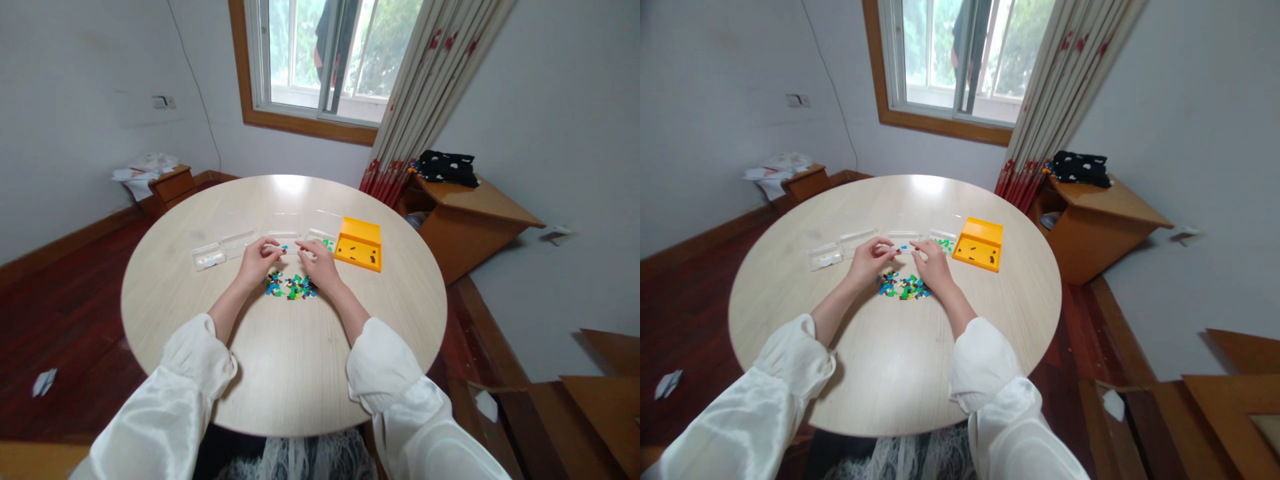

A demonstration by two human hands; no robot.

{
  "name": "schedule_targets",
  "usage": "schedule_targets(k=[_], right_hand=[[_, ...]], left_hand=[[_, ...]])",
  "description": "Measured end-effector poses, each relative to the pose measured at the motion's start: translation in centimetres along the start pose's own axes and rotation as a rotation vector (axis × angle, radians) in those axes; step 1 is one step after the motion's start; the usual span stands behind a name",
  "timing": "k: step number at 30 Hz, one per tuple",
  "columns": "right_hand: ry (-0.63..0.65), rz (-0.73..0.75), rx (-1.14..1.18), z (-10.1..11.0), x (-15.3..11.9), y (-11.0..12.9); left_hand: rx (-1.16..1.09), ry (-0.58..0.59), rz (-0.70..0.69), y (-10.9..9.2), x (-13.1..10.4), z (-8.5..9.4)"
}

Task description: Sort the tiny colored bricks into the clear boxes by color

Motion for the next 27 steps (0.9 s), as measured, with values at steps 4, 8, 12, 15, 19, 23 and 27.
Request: schedule_targets(k=[4, 8, 12, 15, 19, 23, 27], right_hand=[[0.114, 0.061, -0.013, -1.7, -0.6, 1.4], [0.124, 0.056, 0.015, -1.7, -0.7, 1.5], [0.073, -0.008, 0.061, -0.9, -0.3, 0.8], [-0.139, -0.095, 0.074, 1.9, 0.4, -0.5], [-0.439, -0.23, 0.061, 6.6, 0.7, -3.0], [-0.594, -0.322, 0.019, 9.5, 0.6, -5.2], [-0.761, -0.346, -0.041, 11.4, -0.2, -5.7]], left_hand=[[-0.028, 0.116, 0.014, -0.4, -0.4, -1.2], [0.003, 0.167, 0.029, -0.6, -0.7, -1.7], [0.099, 0.142, 0.013, -0.6, -0.6, -1.4], [0.232, 0.08, -0.001, -0.4, -0.2, -0.3], [0.443, 0.051, -0.081, -0.9, 0.4, 1.2], [0.525, 0.179, -0.075, -0.6, 0.5, 1.5], [0.59, 0.359, -0.037, 0.3, 0.2, 1.1]])
Point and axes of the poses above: each hand's wrist, its own x-axis towards the middle knuckle, its own z-axis out of the back of the hand, y = z × x, the point moved 8 cm from there along x, towards the middle knuckle, and after that the axes turned 9 degrees about -z, right-handed, at the moved point
